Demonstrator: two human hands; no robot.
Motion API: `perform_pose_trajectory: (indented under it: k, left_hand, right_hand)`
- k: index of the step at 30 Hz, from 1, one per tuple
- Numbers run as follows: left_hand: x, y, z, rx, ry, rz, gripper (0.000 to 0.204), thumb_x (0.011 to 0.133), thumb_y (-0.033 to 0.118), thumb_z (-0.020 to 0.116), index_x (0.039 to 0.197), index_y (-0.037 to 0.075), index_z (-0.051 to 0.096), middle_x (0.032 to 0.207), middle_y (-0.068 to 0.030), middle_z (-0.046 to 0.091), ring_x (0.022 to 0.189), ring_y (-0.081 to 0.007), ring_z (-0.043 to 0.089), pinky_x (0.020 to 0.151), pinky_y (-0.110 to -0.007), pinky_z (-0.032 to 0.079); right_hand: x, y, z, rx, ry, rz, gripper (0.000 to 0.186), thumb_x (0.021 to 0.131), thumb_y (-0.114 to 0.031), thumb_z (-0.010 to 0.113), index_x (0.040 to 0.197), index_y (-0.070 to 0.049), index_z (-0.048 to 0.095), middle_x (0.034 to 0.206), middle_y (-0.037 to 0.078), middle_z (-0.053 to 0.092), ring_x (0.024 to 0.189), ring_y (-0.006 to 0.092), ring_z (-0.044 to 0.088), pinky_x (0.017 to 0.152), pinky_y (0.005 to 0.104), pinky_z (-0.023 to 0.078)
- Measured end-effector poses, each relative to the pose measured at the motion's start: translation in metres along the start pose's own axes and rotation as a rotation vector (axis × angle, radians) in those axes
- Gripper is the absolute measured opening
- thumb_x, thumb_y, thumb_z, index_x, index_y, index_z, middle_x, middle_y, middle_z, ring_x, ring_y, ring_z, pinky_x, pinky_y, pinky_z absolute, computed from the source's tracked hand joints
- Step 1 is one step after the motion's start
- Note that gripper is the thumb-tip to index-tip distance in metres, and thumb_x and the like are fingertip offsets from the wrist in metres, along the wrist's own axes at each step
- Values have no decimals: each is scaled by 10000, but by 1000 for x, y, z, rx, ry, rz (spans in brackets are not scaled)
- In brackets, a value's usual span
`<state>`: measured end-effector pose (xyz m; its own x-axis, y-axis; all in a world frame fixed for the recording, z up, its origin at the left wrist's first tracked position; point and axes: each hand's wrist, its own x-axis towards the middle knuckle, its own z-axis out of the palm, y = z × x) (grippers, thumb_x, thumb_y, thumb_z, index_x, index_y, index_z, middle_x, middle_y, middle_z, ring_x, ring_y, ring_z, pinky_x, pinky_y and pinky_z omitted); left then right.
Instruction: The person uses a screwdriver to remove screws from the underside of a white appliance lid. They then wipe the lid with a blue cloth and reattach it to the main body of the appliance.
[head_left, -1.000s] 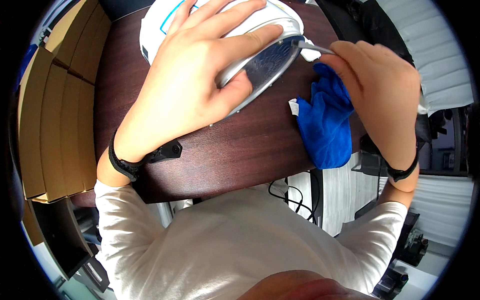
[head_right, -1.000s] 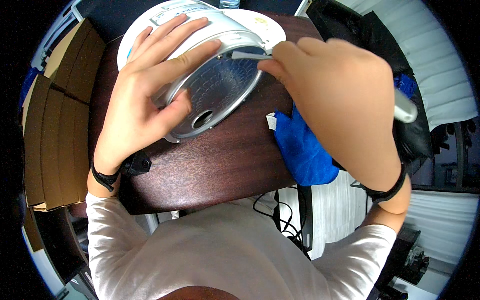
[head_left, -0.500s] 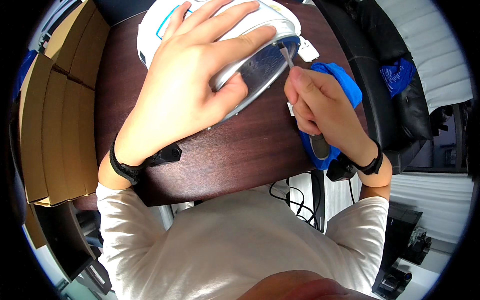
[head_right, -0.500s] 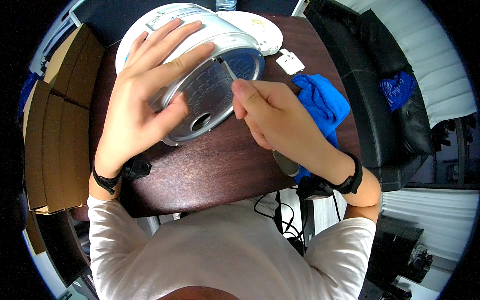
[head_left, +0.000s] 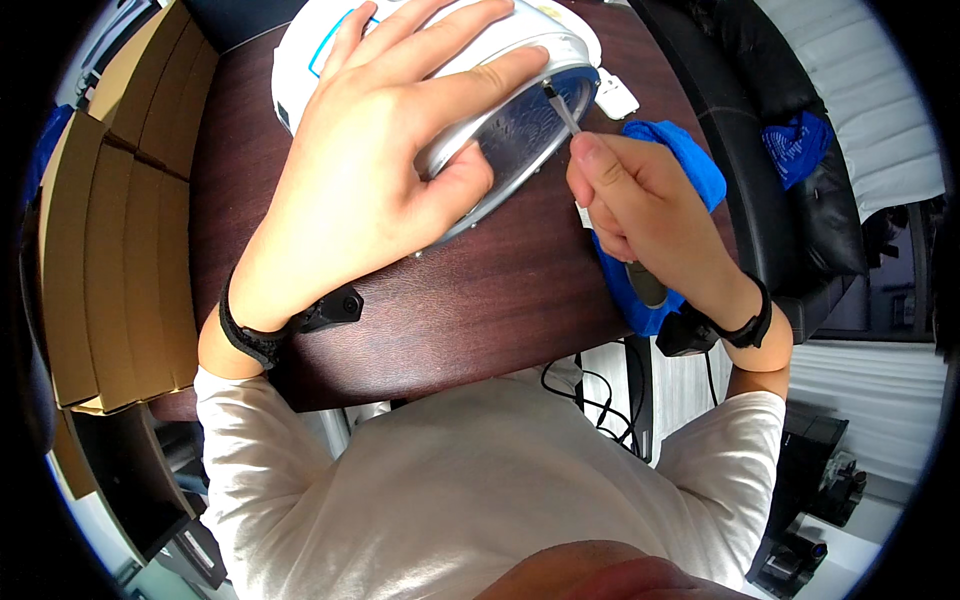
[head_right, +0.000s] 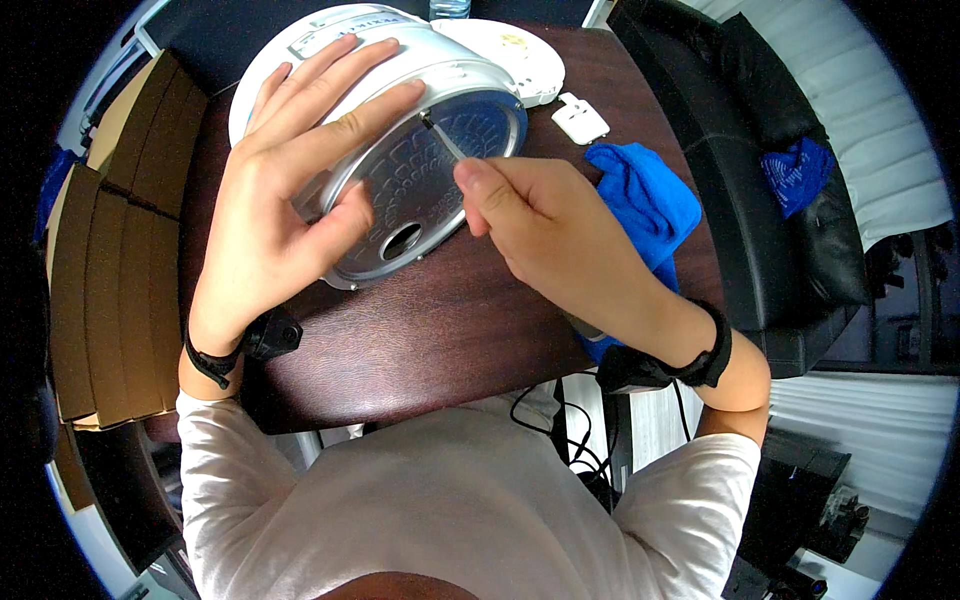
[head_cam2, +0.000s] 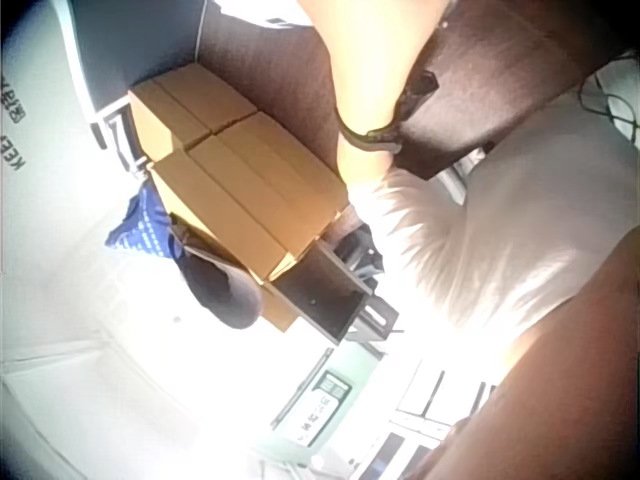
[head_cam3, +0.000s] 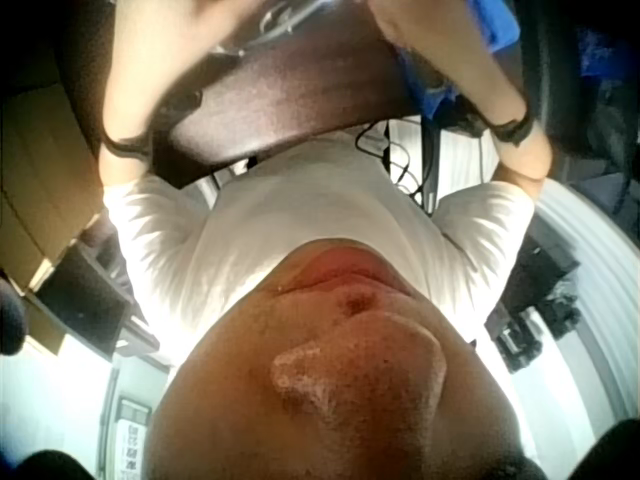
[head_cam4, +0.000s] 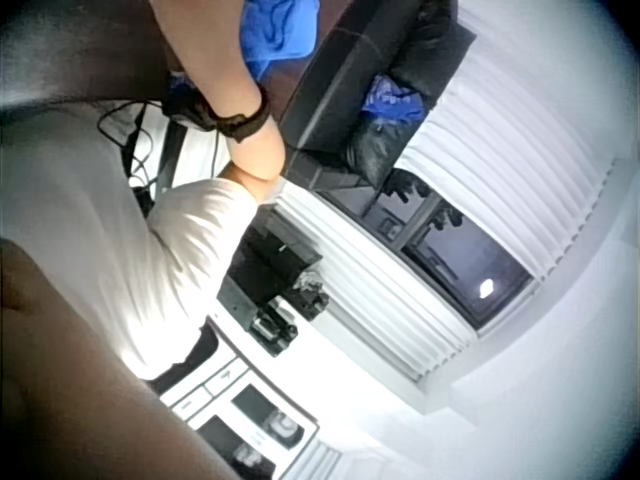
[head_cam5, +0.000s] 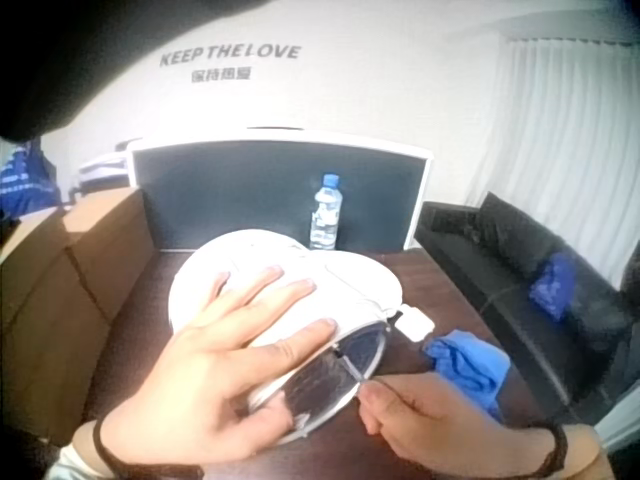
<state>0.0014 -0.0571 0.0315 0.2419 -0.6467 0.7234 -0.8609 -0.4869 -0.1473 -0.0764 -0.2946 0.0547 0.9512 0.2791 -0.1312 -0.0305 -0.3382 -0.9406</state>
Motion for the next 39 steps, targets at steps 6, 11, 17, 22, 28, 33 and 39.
perform_pose_trajectory:
  k: [6,11,17,22,28,33,39]
  left_hand:
    - [0,1,3,-30,14,-22,607,671,133,559,1271,132,653,1424,-159,507,1367,-370,410,1137,-544,230]
    - [20,30,-32,111,-256,-146,601,670,138,560,1264,130,657,1422,-155,510,1367,-368,411,1139,-537,232]
    - [27,36,-39,225,-356,-167,597,676,140,553,1263,131,657,1422,-152,509,1367,-369,410,1142,-539,229]
    - [13,16,-24,33,-249,-144,592,684,137,547,1267,135,654,1423,-151,508,1365,-372,411,1143,-542,228]
    - [6,5,-9,-95,-115,-95,586,692,137,542,1267,136,653,1424,-151,506,1362,-374,414,1144,-545,227]
    - [10,13,-24,-5,-253,-149,578,696,142,543,1263,139,656,1426,-151,504,1366,-370,409,1147,-547,223]
    - [23,31,-34,170,-305,-141,584,691,146,547,1266,145,654,1426,-152,503,1369,-371,406,1147,-547,224]
  right_hand:
    - [0,-1,1,62,-22,4,439,1047,-370,420,720,-92,513,505,-69,390,433,15,351,408,199,261]
    - [0,-1,2,72,-7,12,453,1040,-383,433,704,-94,526,522,-68,410,458,18,371,429,209,268]
    - [3,6,2,-48,43,-103,437,1033,-341,453,694,-79,539,517,-8,449,458,73,431,449,255,310]
    - [3,-3,-3,-985,326,-452,300,994,-303,531,799,-89,607,540,91,542,501,183,586,467,315,412]
    - [3,-37,-33,-1678,444,-834,172,838,-312,685,901,-153,670,658,-2,551,593,147,525,495,263,394]
    - [4,-26,-42,-1267,400,-905,170,918,-268,638,902,-99,653,577,8,470,485,105,449,442,236,348]
    - [-8,-2,-17,-57,9,-89,351,1026,-324,486,825,-56,593,524,-45,420,440,37,399,413,211,309]
